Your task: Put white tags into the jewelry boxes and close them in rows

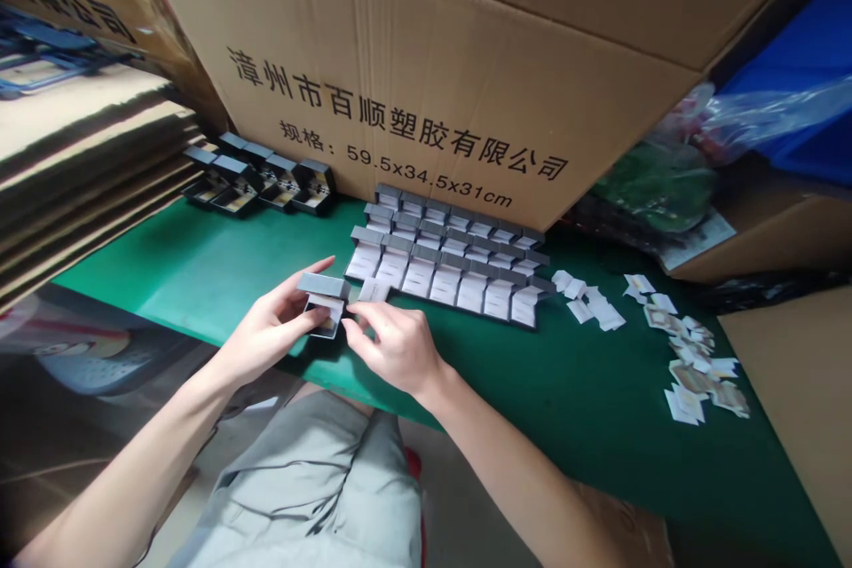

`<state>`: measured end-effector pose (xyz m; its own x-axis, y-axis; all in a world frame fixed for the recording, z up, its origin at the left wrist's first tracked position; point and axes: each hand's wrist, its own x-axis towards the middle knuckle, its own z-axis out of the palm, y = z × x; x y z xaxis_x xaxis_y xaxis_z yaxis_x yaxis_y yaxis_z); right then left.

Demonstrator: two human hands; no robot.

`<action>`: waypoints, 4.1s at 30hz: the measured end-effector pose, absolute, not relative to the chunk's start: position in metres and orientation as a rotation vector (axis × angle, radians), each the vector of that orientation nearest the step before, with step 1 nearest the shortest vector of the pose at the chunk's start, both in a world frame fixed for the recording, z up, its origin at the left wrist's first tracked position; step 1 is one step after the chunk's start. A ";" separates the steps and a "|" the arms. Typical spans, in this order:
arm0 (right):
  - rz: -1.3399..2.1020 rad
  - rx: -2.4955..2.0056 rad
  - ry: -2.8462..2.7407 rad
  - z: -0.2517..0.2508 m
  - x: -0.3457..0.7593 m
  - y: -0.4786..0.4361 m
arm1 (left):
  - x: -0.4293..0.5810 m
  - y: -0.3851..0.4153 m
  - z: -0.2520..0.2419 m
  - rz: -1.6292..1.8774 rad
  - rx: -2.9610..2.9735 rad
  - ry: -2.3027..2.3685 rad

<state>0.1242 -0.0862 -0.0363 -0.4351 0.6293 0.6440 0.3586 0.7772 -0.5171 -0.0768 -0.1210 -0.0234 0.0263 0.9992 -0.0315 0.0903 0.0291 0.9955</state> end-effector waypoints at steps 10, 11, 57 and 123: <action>0.836 -0.915 -1.840 -0.041 0.114 -0.090 | -0.076 -0.122 -0.024 1.089 1.278 1.253; 0.803 -0.897 -1.856 -0.040 0.114 -0.090 | -0.076 -0.122 -0.024 1.082 1.287 1.255; 0.712 -0.831 -1.915 -0.039 0.116 -0.090 | -0.077 -0.125 -0.022 1.081 1.306 1.195; 0.800 -0.854 -1.897 -0.040 0.116 -0.092 | -0.079 -0.123 -0.023 1.097 1.298 1.211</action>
